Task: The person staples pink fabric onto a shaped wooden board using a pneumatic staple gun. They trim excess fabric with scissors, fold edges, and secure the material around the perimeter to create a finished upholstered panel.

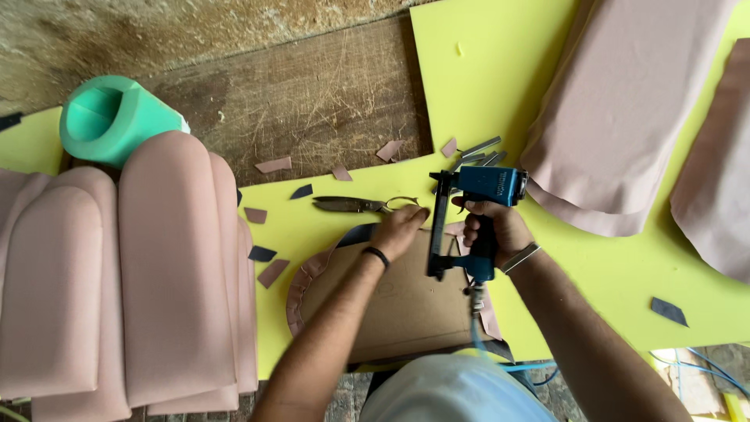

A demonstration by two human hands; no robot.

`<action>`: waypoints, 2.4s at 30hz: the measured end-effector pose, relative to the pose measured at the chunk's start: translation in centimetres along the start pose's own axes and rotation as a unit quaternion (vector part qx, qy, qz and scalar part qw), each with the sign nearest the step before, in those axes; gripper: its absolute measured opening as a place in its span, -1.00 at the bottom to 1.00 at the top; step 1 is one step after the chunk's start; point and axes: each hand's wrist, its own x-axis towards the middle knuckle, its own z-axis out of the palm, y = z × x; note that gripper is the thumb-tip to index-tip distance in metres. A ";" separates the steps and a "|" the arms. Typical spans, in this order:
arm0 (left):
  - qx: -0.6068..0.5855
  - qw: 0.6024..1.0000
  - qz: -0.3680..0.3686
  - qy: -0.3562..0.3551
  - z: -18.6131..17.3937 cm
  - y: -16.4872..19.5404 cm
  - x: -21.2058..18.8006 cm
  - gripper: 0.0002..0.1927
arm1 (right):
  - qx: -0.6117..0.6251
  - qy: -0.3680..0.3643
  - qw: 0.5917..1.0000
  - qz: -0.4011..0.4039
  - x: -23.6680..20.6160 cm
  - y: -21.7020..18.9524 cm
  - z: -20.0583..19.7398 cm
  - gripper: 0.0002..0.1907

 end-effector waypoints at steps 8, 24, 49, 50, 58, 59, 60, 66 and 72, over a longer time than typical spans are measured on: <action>0.295 0.941 -0.165 -0.014 -9.4 -11.6 -3.6 0.03 | -0.426 0.141 0.894 -0.018 -1.0 2.3 -6.5 -0.74; 0.257 0.961 0.018 0.103 -9.8 -3.5 -16.7 -0.33 | -0.375 0.128 0.905 -0.154 -7.8 5.5 -5.7 -0.71; 0.111 0.972 0.178 -0.104 -1.5 5.9 -1.5 -0.14 | -0.489 0.090 0.826 -0.265 -9.5 5.8 -1.7 -0.56; 0.114 0.981 0.114 -0.111 -1.8 6.1 -1.5 -0.15 | -0.485 0.093 0.821 -0.286 -9.3 5.2 -2.3 -0.53; 0.135 0.964 0.188 -0.130 -2.4 6.4 -2.0 -0.12 | -0.427 0.138 0.855 -0.259 -7.7 0.6 -3.0 -0.44; 0.135 0.965 0.180 -0.131 -2.4 6.6 -2.1 -0.11 | -0.441 0.145 0.857 -0.222 -7.5 0.2 -2.7 -0.49; 0.151 0.963 0.183 -0.130 -2.3 6.8 -2.1 -0.10 | -0.456 0.151 0.857 -0.188 -7.3 -0.1 -2.4 -0.54; 0.223 0.956 0.122 -0.148 -3.0 8.2 -3.0 -0.01 | -0.439 0.112 0.878 -0.155 -7.5 -0.3 -2.0 -0.54; 0.238 0.953 0.117 -0.147 -2.8 8.2 -2.9 0.11 | -0.444 0.073 0.866 -0.219 -7.9 1.7 -1.9 -0.57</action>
